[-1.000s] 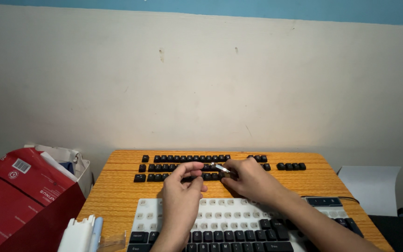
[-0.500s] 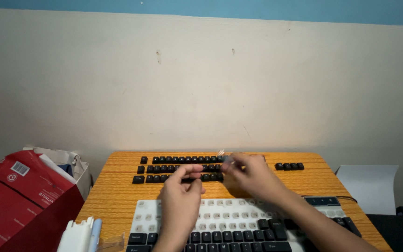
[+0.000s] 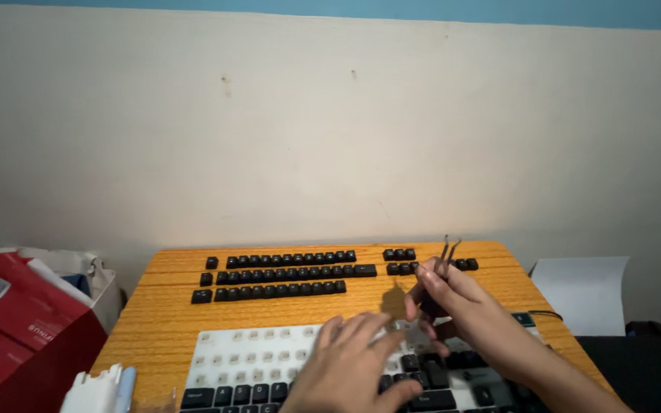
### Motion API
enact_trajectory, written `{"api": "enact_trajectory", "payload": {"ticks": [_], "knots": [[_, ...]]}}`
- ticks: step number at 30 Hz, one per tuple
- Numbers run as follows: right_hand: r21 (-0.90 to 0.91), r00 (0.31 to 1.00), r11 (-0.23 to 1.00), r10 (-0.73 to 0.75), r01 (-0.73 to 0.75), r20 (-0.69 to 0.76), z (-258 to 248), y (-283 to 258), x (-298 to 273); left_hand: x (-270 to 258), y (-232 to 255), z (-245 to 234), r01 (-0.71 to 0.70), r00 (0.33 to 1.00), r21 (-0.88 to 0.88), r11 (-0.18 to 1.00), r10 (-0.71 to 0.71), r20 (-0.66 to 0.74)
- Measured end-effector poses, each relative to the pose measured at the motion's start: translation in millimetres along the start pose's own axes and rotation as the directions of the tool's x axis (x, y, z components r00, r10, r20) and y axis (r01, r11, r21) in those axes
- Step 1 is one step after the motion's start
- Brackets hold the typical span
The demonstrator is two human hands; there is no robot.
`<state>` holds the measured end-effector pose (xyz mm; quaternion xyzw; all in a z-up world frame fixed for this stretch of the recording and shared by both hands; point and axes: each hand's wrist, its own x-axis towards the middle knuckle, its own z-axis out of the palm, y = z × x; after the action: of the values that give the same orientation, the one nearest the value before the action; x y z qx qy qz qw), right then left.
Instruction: The person uses a metal keycap puller to remove black keycaps from a white keyboard base and places them in rows on the wooden table. The person continues removing keycaps one by one and arranging them in neat lines across the table surface.
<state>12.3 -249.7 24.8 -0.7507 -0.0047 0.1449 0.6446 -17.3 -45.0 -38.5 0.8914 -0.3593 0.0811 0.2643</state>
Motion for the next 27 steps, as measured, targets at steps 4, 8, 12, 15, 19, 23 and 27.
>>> {"api": "enact_trajectory", "payload": {"ticks": [4,8,12,15,19,23,27], "knots": [[0.040,0.983,0.999,-0.042,0.036,0.176,-13,2,-3,0,-7,5,0.129,0.988,0.003,0.992,-0.128,0.088],[-0.051,0.957,0.973,-0.209,0.223,0.199,-18,10,-1,2,-7,3,0.146,0.982,0.018,0.989,-0.147,0.115],[-0.316,0.937,0.887,-0.284,0.338,0.205,-15,8,-5,4,-6,-3,0.225,0.964,-0.005,0.974,-0.222,0.146],[-0.390,0.947,0.867,-0.245,0.310,0.208,-12,3,-8,8,-2,-5,0.258,0.958,-0.028,0.966,-0.252,0.134],[-0.409,0.917,0.823,-0.318,0.393,0.241,-13,6,-11,14,6,0,0.192,0.980,-0.168,0.967,-0.198,-0.015],[-0.337,0.885,0.827,-0.361,0.450,0.295,-14,9,-10,17,6,2,0.183,0.975,-0.268,0.946,-0.210,-0.075],[-0.391,0.892,0.809,-0.340,0.439,0.299,-13,7,-13,16,5,7,0.144,0.974,-0.247,0.958,-0.182,-0.135]]}}
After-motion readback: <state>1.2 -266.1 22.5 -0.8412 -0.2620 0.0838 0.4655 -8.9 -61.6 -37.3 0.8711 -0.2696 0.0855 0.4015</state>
